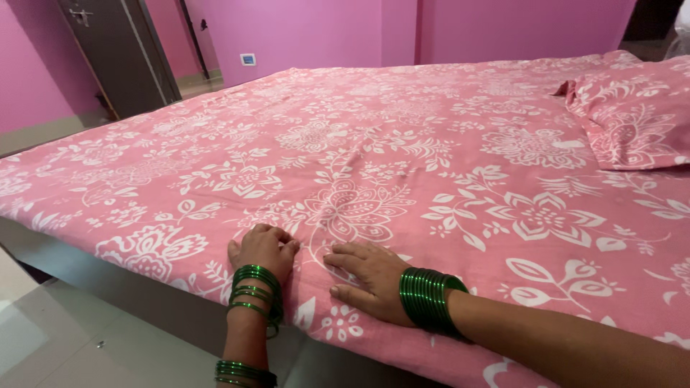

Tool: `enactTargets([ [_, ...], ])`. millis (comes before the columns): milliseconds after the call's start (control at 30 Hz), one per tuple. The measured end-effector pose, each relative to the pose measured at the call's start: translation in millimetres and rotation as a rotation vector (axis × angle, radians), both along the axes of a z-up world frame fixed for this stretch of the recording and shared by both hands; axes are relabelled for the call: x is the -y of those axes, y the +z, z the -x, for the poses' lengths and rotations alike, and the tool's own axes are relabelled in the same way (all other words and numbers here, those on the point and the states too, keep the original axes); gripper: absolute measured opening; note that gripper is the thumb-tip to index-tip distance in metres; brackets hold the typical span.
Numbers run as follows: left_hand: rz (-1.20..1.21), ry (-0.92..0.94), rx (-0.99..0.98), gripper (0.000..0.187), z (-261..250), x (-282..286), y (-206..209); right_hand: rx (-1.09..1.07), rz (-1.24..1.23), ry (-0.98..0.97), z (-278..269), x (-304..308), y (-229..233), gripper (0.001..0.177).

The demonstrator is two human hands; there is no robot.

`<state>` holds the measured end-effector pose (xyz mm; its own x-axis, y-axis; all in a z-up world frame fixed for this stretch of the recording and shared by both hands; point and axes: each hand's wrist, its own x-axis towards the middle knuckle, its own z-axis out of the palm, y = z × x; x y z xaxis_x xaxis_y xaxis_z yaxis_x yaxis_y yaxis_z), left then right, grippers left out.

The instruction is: The person smooths and tucks a pink floral bedsheet onto a bed in a bedroom. They repeatedly pat the surface and fold the edges under the mattress to create a neat appearance.

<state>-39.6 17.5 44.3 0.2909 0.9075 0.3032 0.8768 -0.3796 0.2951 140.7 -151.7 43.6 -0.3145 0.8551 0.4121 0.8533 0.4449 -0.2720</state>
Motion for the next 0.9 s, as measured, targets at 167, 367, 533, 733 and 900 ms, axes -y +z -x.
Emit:
enactTargets([
  [167,-0.083,0.072,-0.015,0.028,3.1,-5.0,-8.6,-0.002,0.013,-0.005,-0.8,-0.4,-1.2,0.061],
  [367,-0.063,0.118,0.016,0.025,18.2,-12.5,-9.5,0.005,-0.014,-0.006,0.0,-0.1,-0.1,0.061],
  [533,-0.059,0.081,0.045,0.027,24.7,-18.6,-12.5,0.008,0.027,-0.002,2.8,1.7,5.6,0.062],
  [733,-0.074,-0.002,0.090,0.029,35.8,-25.3,-14.8,0.115,0.217,-0.142,-9.6,-30.9,23.6,0.065],
  [900,-0.102,-0.010,0.082,0.029,34.6,-27.0,-15.8,0.132,0.289,-0.502,-55.8,-101.1,34.9,0.081],
])
